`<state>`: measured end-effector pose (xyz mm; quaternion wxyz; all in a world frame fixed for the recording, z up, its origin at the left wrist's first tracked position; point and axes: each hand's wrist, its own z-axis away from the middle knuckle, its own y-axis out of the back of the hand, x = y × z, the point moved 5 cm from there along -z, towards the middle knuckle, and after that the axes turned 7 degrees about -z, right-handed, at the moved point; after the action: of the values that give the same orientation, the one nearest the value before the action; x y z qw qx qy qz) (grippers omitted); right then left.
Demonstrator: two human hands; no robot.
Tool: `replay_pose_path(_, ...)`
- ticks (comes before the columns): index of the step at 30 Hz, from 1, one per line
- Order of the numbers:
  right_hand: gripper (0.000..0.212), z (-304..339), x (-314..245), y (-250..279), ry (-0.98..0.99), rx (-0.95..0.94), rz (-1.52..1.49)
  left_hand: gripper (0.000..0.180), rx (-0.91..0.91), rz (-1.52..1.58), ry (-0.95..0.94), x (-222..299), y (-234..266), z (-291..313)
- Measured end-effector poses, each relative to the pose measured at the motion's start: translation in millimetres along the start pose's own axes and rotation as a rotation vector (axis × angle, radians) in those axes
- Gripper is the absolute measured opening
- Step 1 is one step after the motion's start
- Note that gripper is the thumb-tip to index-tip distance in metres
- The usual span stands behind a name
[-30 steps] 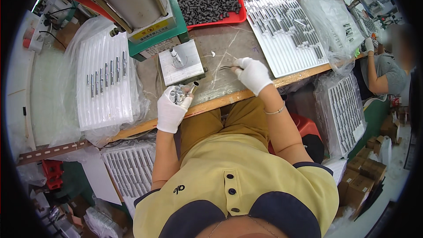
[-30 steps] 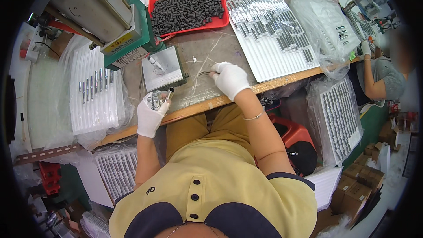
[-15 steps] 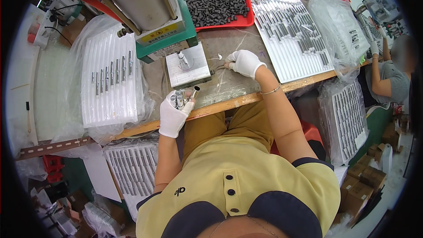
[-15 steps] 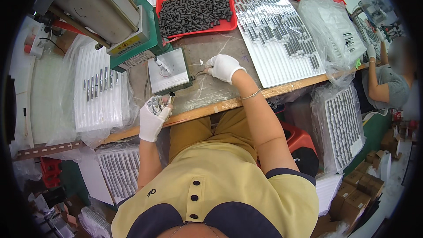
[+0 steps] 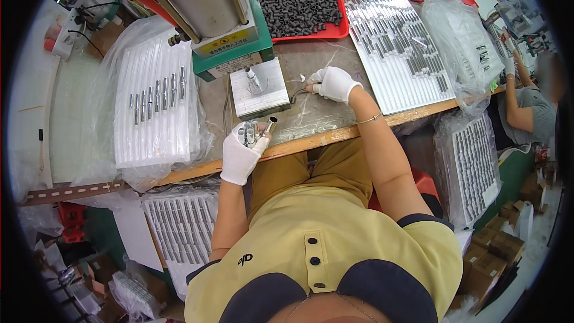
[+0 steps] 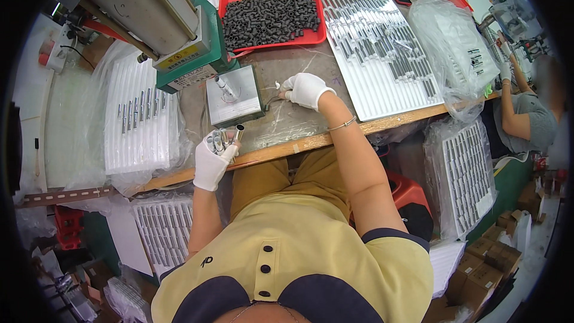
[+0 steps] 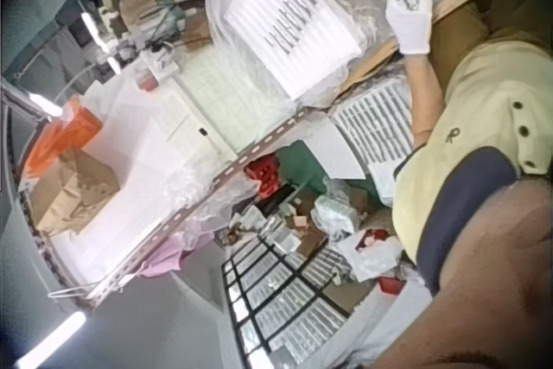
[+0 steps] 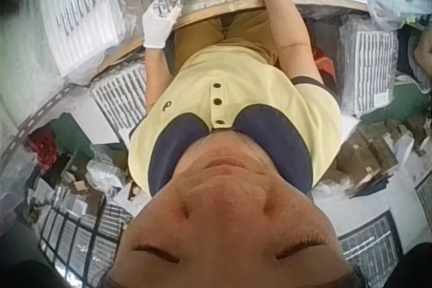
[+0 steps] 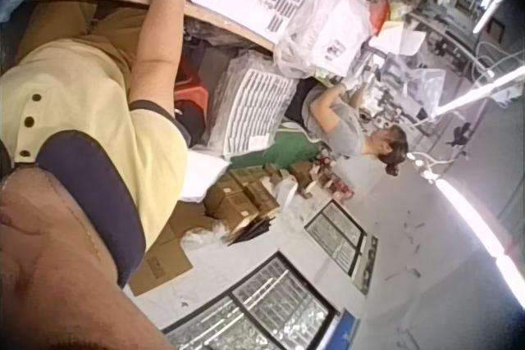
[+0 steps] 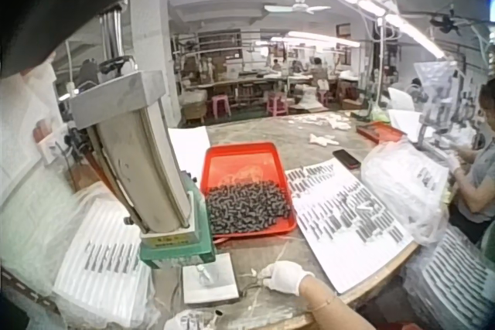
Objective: Assemble small metal cylindrical components using an industrial press machine and manual hand assembly.
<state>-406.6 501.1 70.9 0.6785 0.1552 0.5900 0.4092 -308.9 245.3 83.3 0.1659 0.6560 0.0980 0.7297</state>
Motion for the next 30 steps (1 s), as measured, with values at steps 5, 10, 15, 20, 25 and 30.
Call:
replay_pose_path(5,0.023,5.7,9.3,-7.0,0.014,0.024,-0.006,0.017,-0.021,-0.017,0.011,0.2,-3.0,-4.1)
replay_pose_path(10,0.024,11.4,6.2,-14.2,-0.011,0.085,0.006,0.017,-0.033,0.011,-0.004,1.0,-7.9,-9.9)
replay_pose_path(15,0.024,17.8,2.1,-16.4,0.002,0.155,0.022,0.016,-0.06,0.017,0.007,4.1,-8.5,-9.0)
replay_pose_path(20,0.026,29.4,8.9,-9.9,-0.08,0.218,-0.033,0.016,-0.05,-0.01,-0.028,6.6,-6.4,-8.1)
replay_pose_path(25,0.027,35.1,5.5,-7.3,-0.117,0.224,-0.036,0.017,-0.053,-0.049,0.002,7.8,-6.4,-6.8)
replay_pose_path(30,0.022,33.0,14.7,-15.7,-0.062,0.262,-0.32,0.017,-0.042,-0.07,-0.019,13.0,-7.6,-7.5)
